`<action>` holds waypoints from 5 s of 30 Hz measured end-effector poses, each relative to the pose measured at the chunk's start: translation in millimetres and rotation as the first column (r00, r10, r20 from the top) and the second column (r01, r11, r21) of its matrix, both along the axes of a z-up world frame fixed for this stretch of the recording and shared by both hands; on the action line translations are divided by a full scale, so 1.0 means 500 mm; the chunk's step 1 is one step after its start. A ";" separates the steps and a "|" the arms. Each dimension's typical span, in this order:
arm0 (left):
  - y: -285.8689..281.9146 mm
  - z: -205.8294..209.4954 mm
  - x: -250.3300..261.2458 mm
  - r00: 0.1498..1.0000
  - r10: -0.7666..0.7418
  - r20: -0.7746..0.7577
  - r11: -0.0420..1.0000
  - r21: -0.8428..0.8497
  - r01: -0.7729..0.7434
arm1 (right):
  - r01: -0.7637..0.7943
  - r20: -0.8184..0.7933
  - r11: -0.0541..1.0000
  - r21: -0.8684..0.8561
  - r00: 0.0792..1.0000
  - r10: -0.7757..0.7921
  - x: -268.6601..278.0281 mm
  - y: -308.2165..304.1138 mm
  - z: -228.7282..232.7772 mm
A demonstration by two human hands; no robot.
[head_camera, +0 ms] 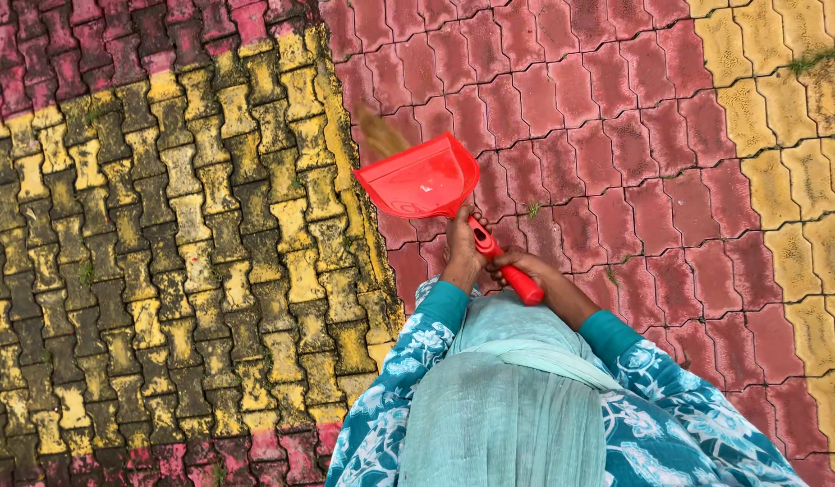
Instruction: The person sweeps dirt and debris from a paved path using a hand broom and a dustpan.
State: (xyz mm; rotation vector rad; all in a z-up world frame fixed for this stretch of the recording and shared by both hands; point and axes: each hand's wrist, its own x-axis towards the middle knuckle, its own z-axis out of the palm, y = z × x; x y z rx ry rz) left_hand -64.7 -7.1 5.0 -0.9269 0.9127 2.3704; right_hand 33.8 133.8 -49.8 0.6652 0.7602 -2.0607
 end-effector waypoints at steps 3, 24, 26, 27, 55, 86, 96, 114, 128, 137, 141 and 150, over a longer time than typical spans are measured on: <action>-0.010 0.008 -0.082 1.000 -0.014 -0.009 0.997 -0.070 0.013 | -0.098 0.054 0.994 -0.042 0.993 0.100 -0.069 -0.029 0.003; 0.111 -0.036 -0.466 0.997 0.075 0.007 0.997 -0.020 -0.075 | 0.459 -0.090 0.878 0.133 0.888 -0.451 -0.529 0.222 0.005; 0.150 -0.025 -0.500 0.996 0.088 -0.011 0.994 -0.064 -0.089 | 0.382 -0.090 0.913 0.144 0.924 -0.372 -0.574 0.233 0.005; 0.173 -0.018 -0.519 0.995 0.093 -0.031 0.989 -0.108 -0.096 | 0.307 -0.089 0.939 0.155 0.951 -0.296 -0.593 0.246 0.007; 0.456 -0.028 -0.992 0.994 0.075 -0.084 0.990 -0.116 -0.085 | 0.496 -0.133 0.846 0.196 0.868 -0.478 -1.045 0.580 -0.011; 0.350 0.059 -1.578 0.919 0.391 -0.046 0.912 -0.115 -0.394 | 0.276 -0.038 0.925 0.262 0.960 -0.276 -1.710 0.507 -0.021; 0.465 0.101 -1.751 0.927 0.375 -0.007 0.908 -0.201 -0.368 | -0.424 -0.036 0.894 0.141 0.901 0.433 -1.892 0.447 -0.015; 0.499 0.053 -1.903 0.879 0.475 -0.042 0.858 -0.199 -0.473 | 0.194 0.094 0.980 -0.030 0.977 -0.191 -2.231 0.710 -0.029; 0.396 0.071 -2.299 0.939 0.311 -0.146 0.945 -0.062 -0.322 | -0.228 -0.117 0.920 0.318 0.954 0.276 -2.414 0.428 0.026; 0.204 0.039 -2.461 0.853 0.506 -0.127 0.852 -0.082 -0.518 | -0.419 0.013 0.907 0.035 0.908 0.419 -2.520 0.255 -0.012; 0.140 -0.001 -2.496 0.813 0.565 -0.140 0.824 0.043 -0.565 | -0.205 0.052 0.974 0.097 0.978 0.200 -2.604 0.300 -0.008; 0.115 0.020 -2.541 0.842 0.537 -0.047 0.839 -0.070 -0.539 | 0.285 -0.020 0.953 0.106 0.958 -0.285 -2.760 0.394 0.013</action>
